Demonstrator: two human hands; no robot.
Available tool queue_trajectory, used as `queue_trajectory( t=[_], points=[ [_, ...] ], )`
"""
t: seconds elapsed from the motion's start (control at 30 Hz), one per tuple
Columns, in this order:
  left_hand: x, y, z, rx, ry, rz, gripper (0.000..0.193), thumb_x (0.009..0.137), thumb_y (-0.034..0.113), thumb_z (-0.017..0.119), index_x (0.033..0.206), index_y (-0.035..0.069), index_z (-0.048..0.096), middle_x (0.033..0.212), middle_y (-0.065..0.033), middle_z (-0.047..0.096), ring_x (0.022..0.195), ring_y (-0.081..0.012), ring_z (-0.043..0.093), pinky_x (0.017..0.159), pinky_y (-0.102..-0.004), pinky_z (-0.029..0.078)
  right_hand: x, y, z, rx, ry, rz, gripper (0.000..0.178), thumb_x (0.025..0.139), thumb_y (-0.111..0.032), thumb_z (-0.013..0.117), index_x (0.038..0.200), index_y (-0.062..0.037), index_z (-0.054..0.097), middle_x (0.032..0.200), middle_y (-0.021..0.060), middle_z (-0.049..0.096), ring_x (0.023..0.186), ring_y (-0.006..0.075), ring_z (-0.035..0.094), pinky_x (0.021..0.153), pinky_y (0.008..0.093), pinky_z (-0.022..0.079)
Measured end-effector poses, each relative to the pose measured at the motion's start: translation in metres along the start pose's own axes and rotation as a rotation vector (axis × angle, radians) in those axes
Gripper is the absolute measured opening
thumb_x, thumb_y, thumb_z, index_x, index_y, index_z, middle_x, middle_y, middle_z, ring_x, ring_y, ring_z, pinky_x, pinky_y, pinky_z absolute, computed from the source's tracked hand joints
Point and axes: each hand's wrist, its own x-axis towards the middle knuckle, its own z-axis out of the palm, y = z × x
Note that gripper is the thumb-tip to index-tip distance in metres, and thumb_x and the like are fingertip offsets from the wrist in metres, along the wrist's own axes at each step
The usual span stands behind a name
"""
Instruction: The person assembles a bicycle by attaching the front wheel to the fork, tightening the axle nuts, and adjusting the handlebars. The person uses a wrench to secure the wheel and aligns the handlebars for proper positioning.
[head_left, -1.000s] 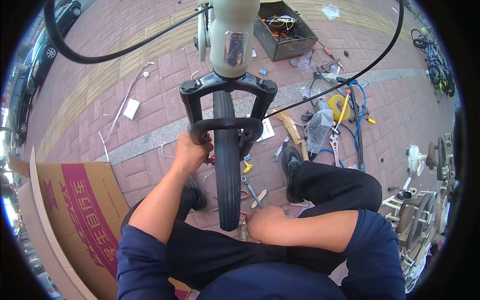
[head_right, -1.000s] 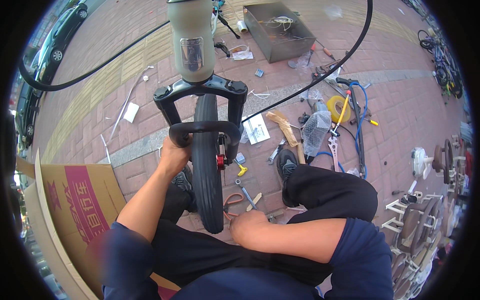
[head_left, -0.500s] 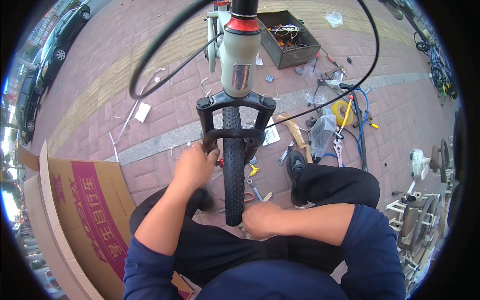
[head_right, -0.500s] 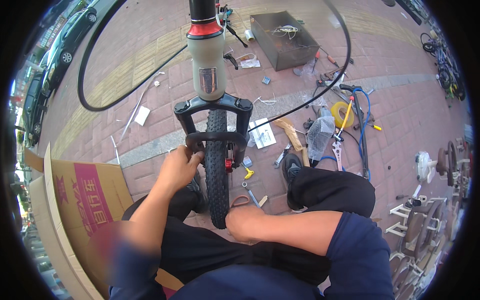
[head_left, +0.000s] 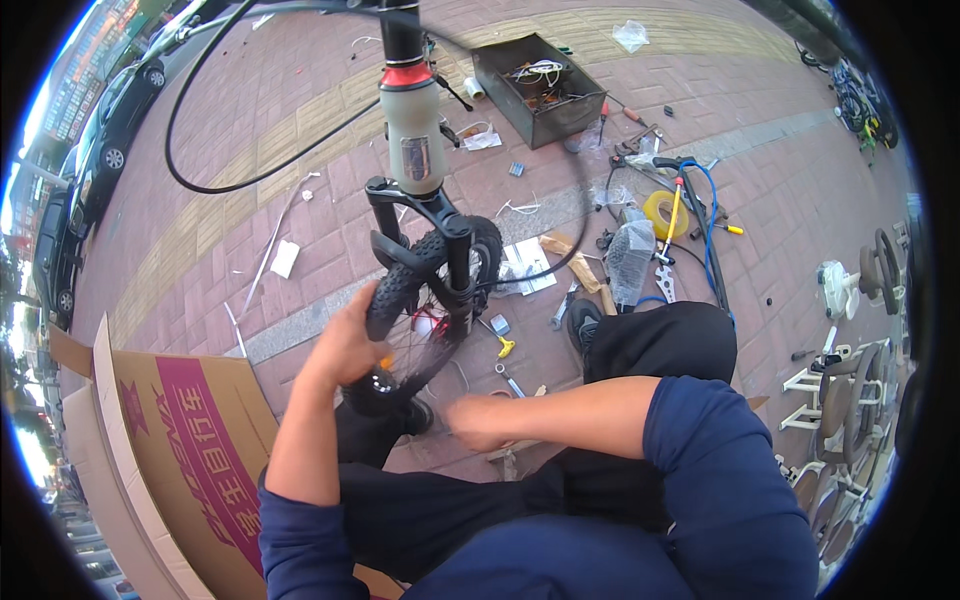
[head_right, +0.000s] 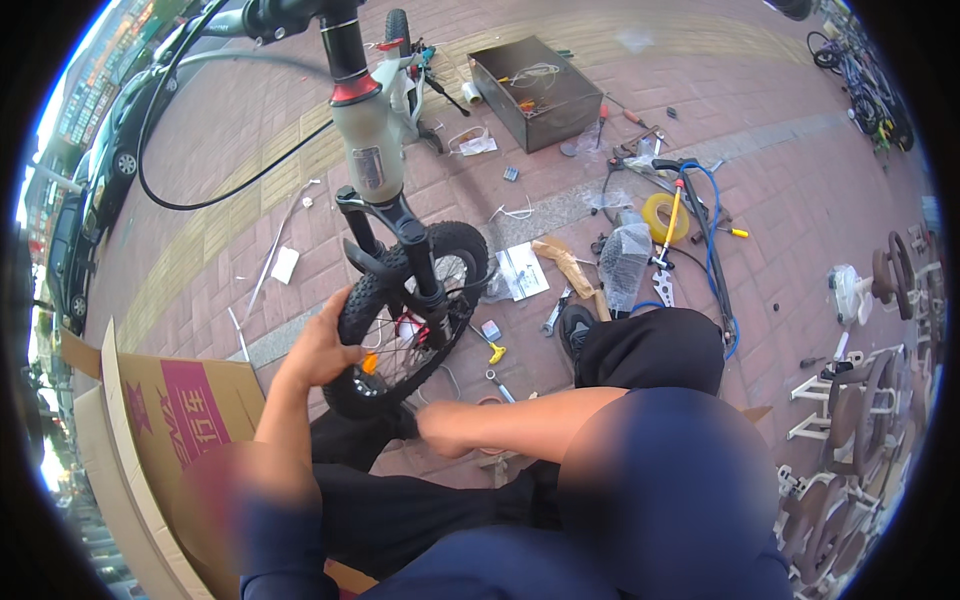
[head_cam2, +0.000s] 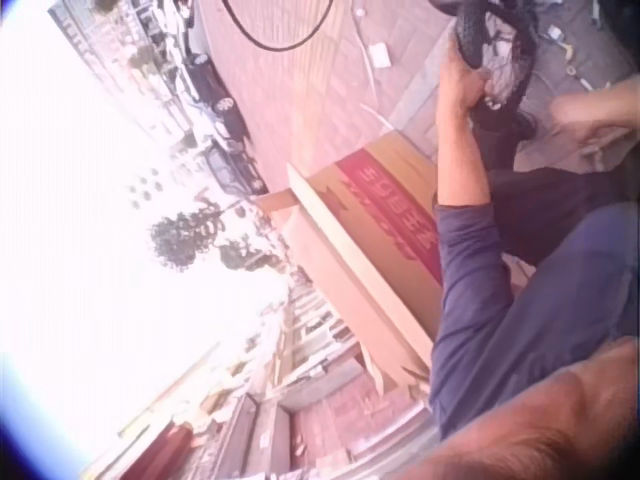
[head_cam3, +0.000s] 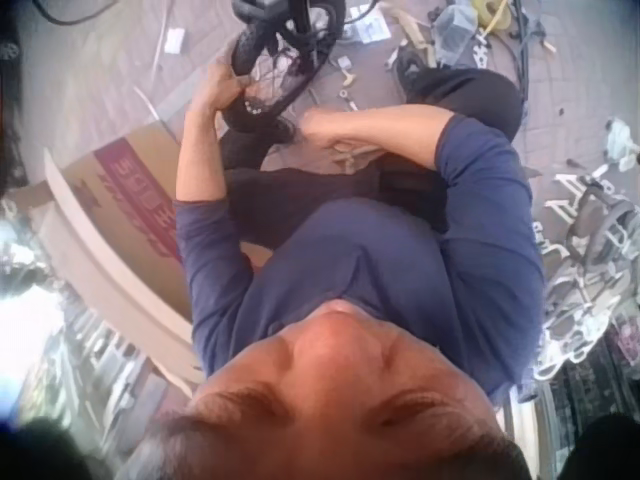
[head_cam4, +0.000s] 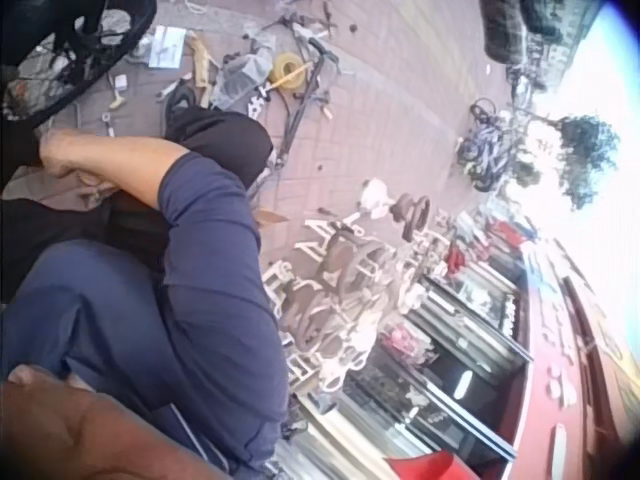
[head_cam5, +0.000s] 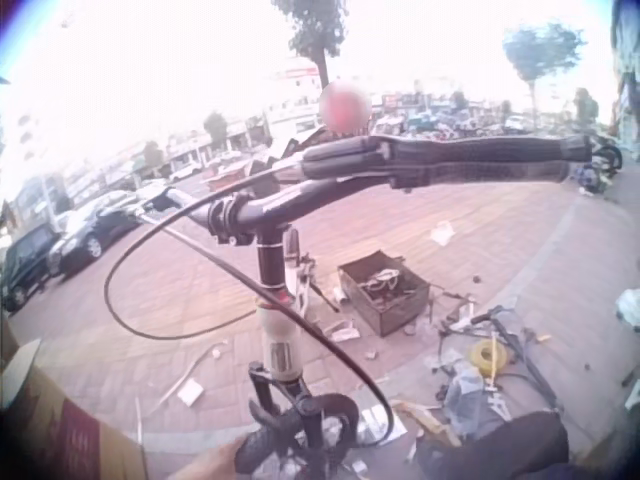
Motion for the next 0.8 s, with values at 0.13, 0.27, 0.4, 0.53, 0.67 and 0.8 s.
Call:
queue_trajectory(
  t=[0.13, 0.27, 0.4, 0.53, 0.67, 0.8],
  points=[
    [0.035, -0.038, -0.031, 0.019, -0.024, 0.037, 0.084, 0.07, -0.007, 0.071, 0.15, 0.007, 0.05, 0.122, -0.024, 0.07, 0.118, -0.0376, 0.068, 0.1, -0.0415, 0.052, -0.001, 0.077, 0.064, 0.002, 0.102, 0.25, 0.022, 0.084, -0.018, 0.066, 0.087, 0.0004, 0.079, 0.09, 0.0237, 0.074, 0.088, 0.0416, 0.073, 0.075, 0.0483, 0.058],
    [0.046, -0.062, -0.034, 0.108, 0.087, 0.117, 0.087, 0.068, -0.009, 0.067, 0.15, 0.013, 0.05, 0.119, -0.0187, 0.069, 0.116, -0.0326, 0.066, 0.102, -0.0384, 0.049, -0.002, 0.126, 0.057, 0.092, 0.12, 0.594, 0.027, 0.094, -0.026, 0.064, 0.106, -0.0045, 0.076, 0.11, 0.0206, 0.074, 0.102, 0.041, 0.071, 0.084, 0.0524, 0.057],
    [0.038, -0.049, -0.016, 0.254, 0.251, 0.131, 0.084, 0.071, -0.007, 0.068, 0.152, 0.004, 0.047, 0.151, -0.0248, 0.052, 0.141, -0.0421, 0.048, 0.118, -0.0424, 0.04, -0.005, 0.139, 0.044, 0.284, 0.825, 0.718, 0.02, 0.088, -0.017, 0.067, 0.094, -0.0011, 0.078, 0.097, 0.0192, 0.076, 0.089, 0.0404, 0.073, 0.08, 0.0484, 0.058],
    [0.008, -0.004, 0.027, 0.028, 0.895, -0.019, 0.055, 0.081, 0.003, 0.07, 0.135, -0.002, 0.058, 0.132, -0.0266, 0.063, 0.126, -0.04, 0.06, 0.109, -0.0453, 0.046, -0.001, 0.156, 0.038, 0.615, 1.076, 0.644, 0.024, 0.093, -0.022, 0.065, 0.096, -0.0003, 0.076, 0.093, 0.0181, 0.076, 0.087, 0.0419, 0.072, 0.08, 0.0478, 0.057],
    [-0.011, 0.007, 0.089, -0.347, 0.73, -0.055, 0.048, 0.082, 0.006, 0.072, 0.129, -0.002, 0.062, 0.11, -0.0165, 0.073, 0.109, -0.0304, 0.07, 0.1, -0.0388, 0.051, 0.018, 0.15, 0.015, 0.848, 1.19, 0.733, 0.025, 0.094, -0.022, 0.069, 0.101, 0.0004, 0.078, 0.088, 0.0141, 0.077, 0.078, 0.031, 0.075, 0.072, 0.04, 0.058],
    [0.016, -0.012, 0.125, -0.4, 0.465, 0.045, 0.051, 0.079, 0.009, 0.072, 0.127, -0.003, 0.062, 0.115, -0.0183, 0.073, 0.111, -0.0322, 0.069, 0.102, -0.0381, 0.05, 0.015, 0.141, -0.002, 1.133, 1.176, 0.697, 0.02, 0.094, -0.015, 0.073, 0.105, 0.0005, 0.077, 0.083, 0.0092, 0.075, 0.065, 0.0155, 0.072, 0.057, 0.0321, 0.057]
  ],
)
